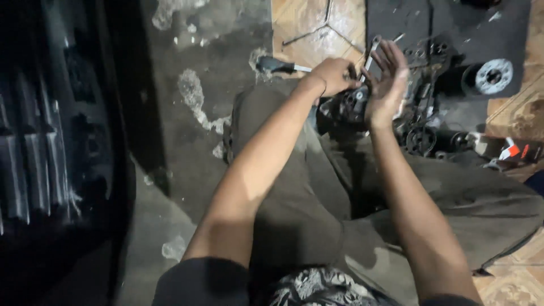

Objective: Assembling the components of a vehicle alternator using hand tools on the floor.

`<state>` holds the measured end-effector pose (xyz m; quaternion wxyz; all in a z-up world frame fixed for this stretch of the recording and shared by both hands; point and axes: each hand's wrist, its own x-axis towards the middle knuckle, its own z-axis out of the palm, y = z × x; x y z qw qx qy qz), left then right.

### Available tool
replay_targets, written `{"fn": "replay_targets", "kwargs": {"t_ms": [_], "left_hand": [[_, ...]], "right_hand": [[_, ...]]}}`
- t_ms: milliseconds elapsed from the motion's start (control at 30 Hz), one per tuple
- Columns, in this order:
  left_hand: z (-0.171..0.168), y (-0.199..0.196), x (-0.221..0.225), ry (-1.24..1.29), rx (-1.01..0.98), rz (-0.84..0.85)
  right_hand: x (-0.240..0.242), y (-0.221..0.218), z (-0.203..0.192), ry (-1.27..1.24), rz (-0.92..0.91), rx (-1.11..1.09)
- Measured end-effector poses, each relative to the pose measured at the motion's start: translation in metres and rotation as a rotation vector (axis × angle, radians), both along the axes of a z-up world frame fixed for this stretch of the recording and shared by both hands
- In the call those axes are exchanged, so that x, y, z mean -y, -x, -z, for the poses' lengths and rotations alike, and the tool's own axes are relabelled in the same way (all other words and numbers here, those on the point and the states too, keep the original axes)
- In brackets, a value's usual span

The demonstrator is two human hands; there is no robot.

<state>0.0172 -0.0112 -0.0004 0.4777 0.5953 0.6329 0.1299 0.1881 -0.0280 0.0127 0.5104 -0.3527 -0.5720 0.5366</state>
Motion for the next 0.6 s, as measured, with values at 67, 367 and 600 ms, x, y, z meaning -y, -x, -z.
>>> {"fn": "replay_targets", "kwargs": {"t_ms": [67,367,600], "left_hand": [[0.012,-0.003,0.003,-0.079,0.017,0.028],[-0.049,0.003,0.012,0.191,0.035,-0.031],[-0.010,-0.001,0.008,0.095,0.143,0.010]], "right_hand": [[-0.001,-0.008,-0.010,0.133,-0.041,-0.235],[0.011,0.009,-0.020,-0.086,0.004,0.273],[-0.012,-0.003,-0.043,-0.047,0.043,-0.079]]}}
